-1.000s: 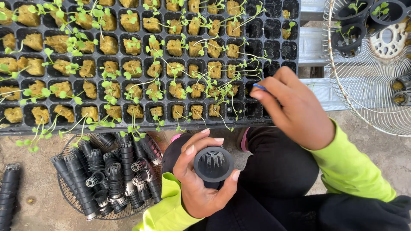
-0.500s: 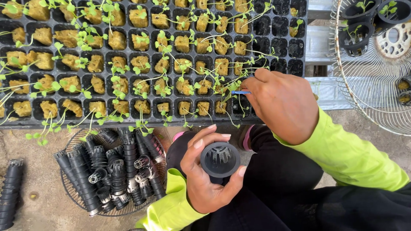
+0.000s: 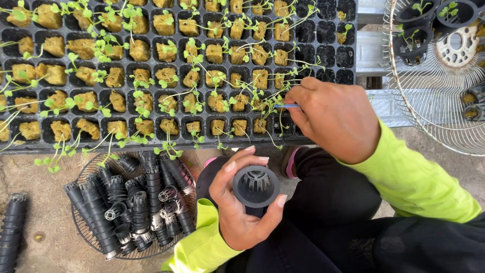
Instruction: The person transplants seedlings from rockwool cubes into plastic net pots by hand, pressing each seedling into a pot, then placing the filled pots onto a rack. The person then wipes the pots with a stapler.
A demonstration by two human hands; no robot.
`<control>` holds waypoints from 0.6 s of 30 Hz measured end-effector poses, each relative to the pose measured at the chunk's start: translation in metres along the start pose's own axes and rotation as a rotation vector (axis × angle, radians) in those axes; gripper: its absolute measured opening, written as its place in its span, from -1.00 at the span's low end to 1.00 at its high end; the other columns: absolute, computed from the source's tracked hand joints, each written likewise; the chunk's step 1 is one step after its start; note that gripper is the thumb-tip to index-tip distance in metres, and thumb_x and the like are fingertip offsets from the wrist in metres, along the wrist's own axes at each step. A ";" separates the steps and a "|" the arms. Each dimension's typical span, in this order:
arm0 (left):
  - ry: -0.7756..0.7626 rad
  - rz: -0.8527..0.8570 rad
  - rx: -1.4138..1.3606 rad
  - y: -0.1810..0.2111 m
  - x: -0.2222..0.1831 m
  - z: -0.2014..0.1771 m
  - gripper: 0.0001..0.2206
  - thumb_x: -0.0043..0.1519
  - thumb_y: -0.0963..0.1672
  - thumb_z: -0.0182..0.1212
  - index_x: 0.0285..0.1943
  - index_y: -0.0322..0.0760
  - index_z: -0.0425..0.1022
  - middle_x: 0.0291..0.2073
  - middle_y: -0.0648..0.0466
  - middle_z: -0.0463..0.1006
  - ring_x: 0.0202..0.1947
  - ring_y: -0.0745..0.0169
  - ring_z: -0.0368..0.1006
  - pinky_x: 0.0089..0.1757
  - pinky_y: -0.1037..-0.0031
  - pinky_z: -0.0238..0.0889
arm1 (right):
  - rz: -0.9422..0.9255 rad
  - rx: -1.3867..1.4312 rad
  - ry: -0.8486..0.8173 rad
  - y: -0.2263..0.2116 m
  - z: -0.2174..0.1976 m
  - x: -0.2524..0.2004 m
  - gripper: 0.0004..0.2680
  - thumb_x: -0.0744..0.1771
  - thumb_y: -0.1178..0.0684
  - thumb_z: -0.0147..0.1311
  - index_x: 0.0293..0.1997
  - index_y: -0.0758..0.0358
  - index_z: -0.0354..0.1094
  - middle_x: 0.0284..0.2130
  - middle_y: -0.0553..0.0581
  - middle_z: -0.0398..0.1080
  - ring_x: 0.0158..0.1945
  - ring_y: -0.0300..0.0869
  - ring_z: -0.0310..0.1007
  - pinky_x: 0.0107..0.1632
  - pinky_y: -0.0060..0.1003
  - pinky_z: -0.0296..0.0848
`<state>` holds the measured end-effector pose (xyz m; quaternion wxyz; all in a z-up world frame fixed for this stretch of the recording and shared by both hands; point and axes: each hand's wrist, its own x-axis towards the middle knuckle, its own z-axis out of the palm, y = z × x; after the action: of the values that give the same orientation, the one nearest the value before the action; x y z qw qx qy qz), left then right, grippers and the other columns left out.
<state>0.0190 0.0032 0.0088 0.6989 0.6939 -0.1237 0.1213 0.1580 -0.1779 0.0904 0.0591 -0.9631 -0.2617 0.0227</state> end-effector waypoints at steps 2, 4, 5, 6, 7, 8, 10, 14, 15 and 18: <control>-0.012 -0.053 -0.140 0.001 -0.001 -0.004 -0.18 0.24 -0.24 0.36 0.54 -0.15 -0.23 0.16 -0.24 0.42 0.31 -0.11 0.37 0.38 0.05 0.10 | -0.003 0.030 -0.017 0.003 -0.006 0.001 -0.90 0.30 0.05 0.23 -0.21 0.22 0.54 -0.40 0.09 0.46 -0.43 0.04 0.50 -0.44 -0.11 0.39; -0.023 -0.101 -0.232 0.003 0.002 -0.011 -0.21 0.26 -0.24 0.32 0.54 -0.18 -0.24 0.16 -0.23 0.42 0.34 -0.11 0.36 0.39 0.06 0.09 | -0.001 0.031 -0.019 0.006 -0.010 0.000 -0.89 0.31 0.03 0.23 -0.21 0.22 0.55 -0.38 0.10 0.48 -0.42 0.05 0.50 -0.42 -0.11 0.40; -0.034 -0.149 -0.327 0.003 0.004 -0.014 -0.24 0.29 -0.25 0.29 0.54 -0.20 -0.24 0.16 -0.22 0.41 0.37 -0.11 0.35 0.40 0.08 0.09 | 0.002 0.030 -0.022 0.008 -0.012 -0.001 -0.88 0.32 0.01 0.22 -0.21 0.21 0.55 -0.36 0.10 0.50 -0.41 0.06 0.50 -0.41 -0.10 0.41; -0.036 -0.147 -0.325 0.003 0.005 -0.015 -0.24 0.29 -0.25 0.29 0.54 -0.20 -0.24 0.16 -0.22 0.41 0.37 -0.11 0.35 0.40 0.08 0.09 | 0.002 0.031 -0.019 0.012 -0.014 -0.001 -0.88 0.32 0.01 0.22 -0.21 0.21 0.55 -0.36 0.10 0.50 -0.41 0.06 0.50 -0.41 -0.10 0.41; -0.036 -0.192 -0.415 0.003 0.007 -0.015 -0.26 0.29 -0.25 0.26 0.55 -0.23 -0.20 0.16 -0.21 0.41 0.34 -0.07 0.36 0.41 0.09 0.10 | -0.015 0.045 -0.059 0.016 -0.016 -0.001 -0.86 0.31 -0.01 0.22 -0.22 0.22 0.55 -0.37 0.12 0.49 -0.40 0.06 0.50 -0.40 -0.09 0.42; -0.037 -0.238 -0.506 0.004 0.009 -0.015 -0.29 0.30 -0.25 0.24 0.56 -0.26 -0.15 0.16 -0.20 0.40 0.31 -0.03 0.37 0.42 0.10 0.11 | -0.032 0.059 -0.100 0.021 -0.018 0.000 -0.85 0.31 -0.03 0.22 -0.24 0.23 0.55 -0.38 0.15 0.49 -0.40 0.06 0.50 -0.38 -0.08 0.43; -0.035 -0.274 -0.525 0.005 0.010 -0.016 -0.31 0.28 -0.25 0.24 0.54 -0.29 -0.10 0.18 -0.19 0.40 0.28 0.02 0.37 0.40 0.14 0.15 | -0.030 0.134 -0.114 0.030 -0.021 0.000 -0.83 0.31 -0.05 0.23 -0.22 0.23 0.55 -0.38 0.14 0.50 -0.41 0.05 0.50 -0.38 -0.08 0.42; -0.097 -0.371 -0.513 0.014 0.019 -0.021 -0.41 0.23 -0.25 0.24 0.43 -0.38 0.07 0.26 -0.17 0.38 0.25 0.13 0.37 0.30 0.29 0.22 | -0.083 0.397 -0.231 0.050 -0.031 0.004 -0.87 0.27 0.01 0.20 -0.21 0.14 0.58 -0.41 0.00 0.47 -0.51 -0.17 0.43 -0.46 -0.24 0.38; -0.099 -0.366 -0.511 0.016 0.023 -0.022 -0.41 0.23 -0.25 0.24 0.43 -0.38 0.07 0.26 -0.17 0.38 0.25 0.13 0.37 0.30 0.29 0.22 | -0.084 0.395 -0.225 0.050 -0.037 0.005 -0.87 0.27 0.01 0.20 -0.21 0.14 0.58 -0.41 0.00 0.47 -0.51 -0.17 0.43 -0.46 -0.24 0.38; -0.167 -0.370 -0.510 0.014 0.031 -0.024 -0.50 0.24 -0.21 0.22 0.37 -0.39 0.19 0.22 -0.13 0.42 0.21 0.22 0.38 0.26 0.40 0.23 | 0.111 0.422 -0.389 0.048 -0.054 0.005 -0.87 0.26 -0.01 0.28 -0.20 0.10 0.59 -0.67 0.07 0.17 -0.63 -0.18 0.23 -0.51 -0.22 0.27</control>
<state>0.0434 0.0271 0.0328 0.8478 0.5147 -0.0788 -0.1002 0.1907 -0.2221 0.1375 0.2056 -0.9199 -0.2046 0.2639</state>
